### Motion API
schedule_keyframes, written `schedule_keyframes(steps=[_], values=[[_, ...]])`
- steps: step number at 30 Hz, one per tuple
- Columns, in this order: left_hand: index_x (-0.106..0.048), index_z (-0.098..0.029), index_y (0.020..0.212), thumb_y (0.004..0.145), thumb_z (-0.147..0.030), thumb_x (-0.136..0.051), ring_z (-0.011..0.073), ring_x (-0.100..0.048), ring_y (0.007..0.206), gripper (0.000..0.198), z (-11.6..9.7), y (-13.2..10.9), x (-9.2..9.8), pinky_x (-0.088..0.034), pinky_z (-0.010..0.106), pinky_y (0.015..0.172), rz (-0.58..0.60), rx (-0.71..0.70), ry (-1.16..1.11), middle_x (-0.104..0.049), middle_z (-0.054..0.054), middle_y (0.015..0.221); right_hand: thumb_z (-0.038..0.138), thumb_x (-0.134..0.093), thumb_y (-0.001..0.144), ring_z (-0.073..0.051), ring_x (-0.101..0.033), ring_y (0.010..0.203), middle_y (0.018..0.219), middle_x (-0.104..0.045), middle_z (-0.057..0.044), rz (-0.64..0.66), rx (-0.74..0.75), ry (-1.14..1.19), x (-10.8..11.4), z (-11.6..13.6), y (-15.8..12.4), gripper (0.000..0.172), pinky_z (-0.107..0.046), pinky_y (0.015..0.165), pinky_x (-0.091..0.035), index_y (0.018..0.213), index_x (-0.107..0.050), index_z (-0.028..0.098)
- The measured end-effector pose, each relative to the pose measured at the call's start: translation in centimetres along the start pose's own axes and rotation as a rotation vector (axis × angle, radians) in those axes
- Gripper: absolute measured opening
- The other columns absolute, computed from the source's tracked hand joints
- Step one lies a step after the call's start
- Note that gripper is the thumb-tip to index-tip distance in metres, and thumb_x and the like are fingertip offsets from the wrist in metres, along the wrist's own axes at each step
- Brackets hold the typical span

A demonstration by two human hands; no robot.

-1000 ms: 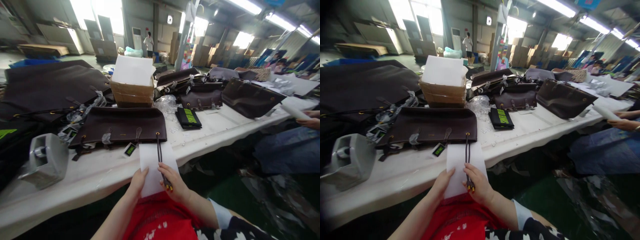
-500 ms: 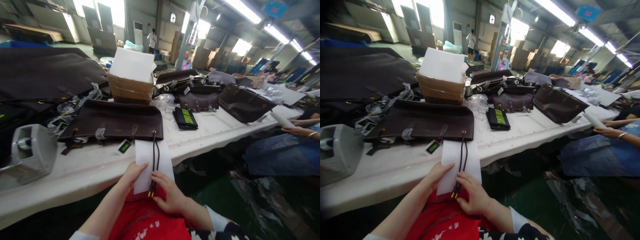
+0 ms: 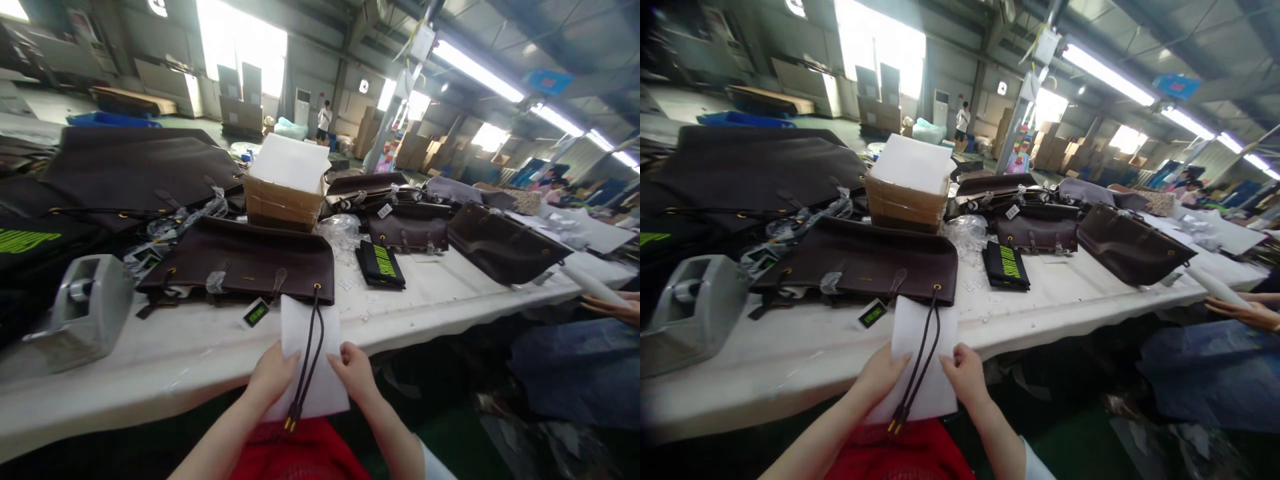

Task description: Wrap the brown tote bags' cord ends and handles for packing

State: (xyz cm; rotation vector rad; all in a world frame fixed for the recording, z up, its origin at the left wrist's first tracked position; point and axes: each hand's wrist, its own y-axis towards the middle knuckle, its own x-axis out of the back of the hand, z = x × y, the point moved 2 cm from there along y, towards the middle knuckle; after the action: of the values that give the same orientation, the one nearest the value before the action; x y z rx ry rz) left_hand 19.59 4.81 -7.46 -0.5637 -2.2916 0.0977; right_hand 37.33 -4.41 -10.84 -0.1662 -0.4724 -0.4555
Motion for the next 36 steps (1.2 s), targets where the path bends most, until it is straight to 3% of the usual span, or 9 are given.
schedule_keyframes(steps=[3, 7, 11, 15, 17, 22, 28, 32, 36], values=[[-0.061, -0.017, 0.110, 0.078, -0.042, -0.059, 0.0273, -0.066, 0.099, 0.041, -2.0, -1.0, -0.3, -0.048, 0.031, 0.080, -0.010, -0.053, 0.078, -0.072, 0.013, 0.102, 0.041, -0.053, 0.084, -0.011, -0.042, 0.054, 0.055, -0.045, 0.005, -0.031, 0.162, 0.023, -1.8, 2.4, -0.1, 0.029, -0.023, 0.054, -0.033, 0.065, -0.046, 0.020], [-0.062, -0.018, 0.105, 0.075, -0.032, -0.061, 0.0259, -0.066, 0.098, 0.033, -2.5, -0.8, 0.0, -0.046, 0.029, 0.080, -0.026, -0.013, 0.098, -0.071, 0.012, 0.102, 0.041, -0.038, 0.091, -0.013, -0.047, 0.065, 0.065, -0.050, 0.002, -0.007, 0.208, 0.117, -3.3, 3.6, 1.1, 0.033, -0.025, 0.062, -0.038, 0.067, -0.046, 0.020], [-0.063, -0.017, 0.107, 0.073, -0.028, -0.064, 0.0242, -0.065, 0.099, 0.035, -1.1, 0.2, 0.5, -0.046, 0.027, 0.081, 0.011, 0.021, 0.027, -0.071, 0.012, 0.105, 0.042, -0.049, 0.085, -0.014, -0.050, 0.060, 0.060, -0.051, 0.003, 0.068, 0.146, 0.097, -3.4, 2.8, 2.5, 0.029, -0.025, 0.058, -0.041, 0.067, -0.048, 0.020], [-0.064, -0.017, 0.107, 0.074, -0.027, -0.062, 0.0254, -0.065, 0.097, 0.034, -0.3, 0.2, 0.7, -0.046, 0.028, 0.080, 0.019, -0.007, -0.025, -0.072, 0.012, 0.104, 0.043, -0.073, 0.065, -0.017, -0.058, 0.061, 0.074, -0.061, -0.002, -0.063, -0.025, 0.055, -2.5, 1.8, 3.6, 0.041, -0.029, 0.058, -0.049, 0.090, -0.054, 0.018], [-0.064, -0.019, 0.108, 0.076, -0.028, -0.061, 0.0256, -0.066, 0.096, 0.034, -0.8, -0.4, 0.9, -0.046, 0.029, 0.079, 0.014, -0.056, 0.013, -0.072, 0.011, 0.102, 0.044, -0.076, 0.060, -0.017, -0.061, 0.058, 0.088, -0.064, -0.006, -0.004, -0.120, 0.171, -2.4, 1.7, 4.1, 0.059, -0.030, 0.051, -0.050, 0.105, -0.051, 0.016], [-0.059, -0.025, 0.120, 0.082, -0.024, -0.051, 0.0271, -0.065, 0.095, 0.040, -2.6, -1.0, 2.5, -0.044, 0.033, 0.082, 0.011, -0.206, 0.214, -0.071, 0.010, 0.103, 0.046, -0.075, 0.062, -0.015, -0.060, 0.054, 0.083, -0.063, -0.004, 0.181, -0.113, 0.373, -2.9, 3.0, 5.5, 0.057, -0.027, 0.046, -0.051, 0.103, -0.051, 0.015], [-0.062, -0.027, 0.120, 0.083, -0.027, -0.051, 0.0285, -0.065, 0.094, 0.039, -2.0, 1.2, 3.9, -0.044, 0.035, 0.084, 0.065, -0.223, 0.220, -0.072, 0.012, 0.100, 0.038, -0.080, 0.058, -0.026, -0.064, 0.093, 0.105, -0.063, -0.014, -0.023, 0.091, 0.056, -4.4, 3.9, 5.8, 0.067, -0.039, 0.081, -0.054, 0.111, -0.051, 0.012], [-0.064, -0.026, 0.117, 0.081, -0.028, -0.052, 0.0291, -0.066, 0.094, 0.038, -1.0, 1.9, 3.9, -0.044, 0.035, 0.083, 0.040, -0.236, 0.175, -0.072, 0.012, 0.100, 0.040, -0.074, 0.069, -0.032, -0.052, 0.118, 0.133, -0.046, -0.021, -0.151, 0.242, -0.072, -5.5, 3.4, 4.5, 0.081, -0.045, 0.094, -0.049, 0.136, -0.038, 0.013], [-0.065, -0.025, 0.117, 0.080, -0.027, -0.054, 0.0288, -0.065, 0.096, 0.039, -0.7, 2.0, 3.9, -0.044, 0.034, 0.084, 0.057, -0.241, 0.140, -0.072, 0.013, 0.104, 0.036, -0.067, 0.078, -0.032, -0.037, 0.133, 0.146, -0.032, -0.019, -0.132, 0.401, -0.179, -6.2, 3.4, 4.0, 0.076, -0.048, 0.106, -0.039, 0.143, -0.035, 0.015]])
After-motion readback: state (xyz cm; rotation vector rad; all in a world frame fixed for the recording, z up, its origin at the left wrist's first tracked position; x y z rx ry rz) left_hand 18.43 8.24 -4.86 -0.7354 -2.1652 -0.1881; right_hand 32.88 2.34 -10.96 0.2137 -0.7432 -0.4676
